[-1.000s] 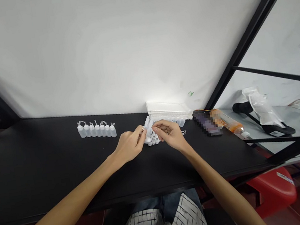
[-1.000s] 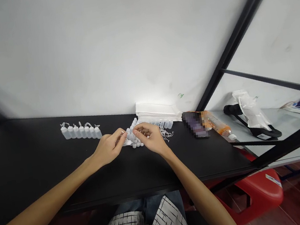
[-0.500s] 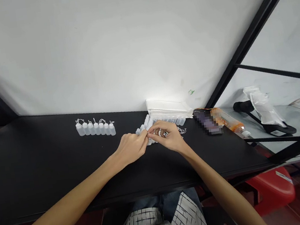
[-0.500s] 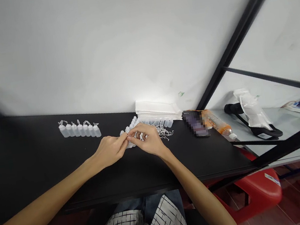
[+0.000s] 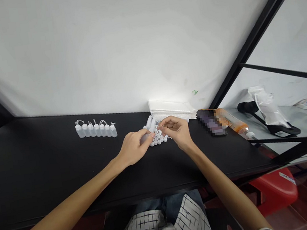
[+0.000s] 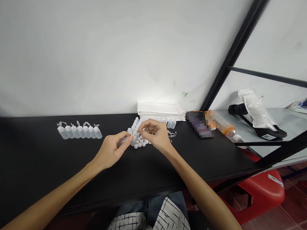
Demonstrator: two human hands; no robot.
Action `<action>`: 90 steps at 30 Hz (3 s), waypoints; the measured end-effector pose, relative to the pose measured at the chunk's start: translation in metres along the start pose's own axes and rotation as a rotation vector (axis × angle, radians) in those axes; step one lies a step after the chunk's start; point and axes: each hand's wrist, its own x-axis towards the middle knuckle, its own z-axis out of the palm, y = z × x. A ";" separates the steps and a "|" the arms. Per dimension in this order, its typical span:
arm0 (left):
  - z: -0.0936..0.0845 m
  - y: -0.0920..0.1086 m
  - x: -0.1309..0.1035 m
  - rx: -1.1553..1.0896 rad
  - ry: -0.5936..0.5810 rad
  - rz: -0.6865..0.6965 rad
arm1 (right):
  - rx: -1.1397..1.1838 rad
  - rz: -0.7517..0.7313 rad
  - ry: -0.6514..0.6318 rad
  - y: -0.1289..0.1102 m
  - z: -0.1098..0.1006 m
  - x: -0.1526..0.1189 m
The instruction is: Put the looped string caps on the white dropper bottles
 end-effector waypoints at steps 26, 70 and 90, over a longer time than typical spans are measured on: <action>0.000 0.002 -0.001 -0.548 -0.087 -0.117 | 0.171 0.118 0.009 0.002 0.001 0.001; -0.005 0.001 0.001 -0.176 -0.030 -0.021 | 0.008 0.018 -0.076 0.003 0.000 -0.001; -0.006 -0.002 0.000 -0.185 -0.073 -0.012 | -0.019 0.007 -0.218 0.005 0.001 -0.002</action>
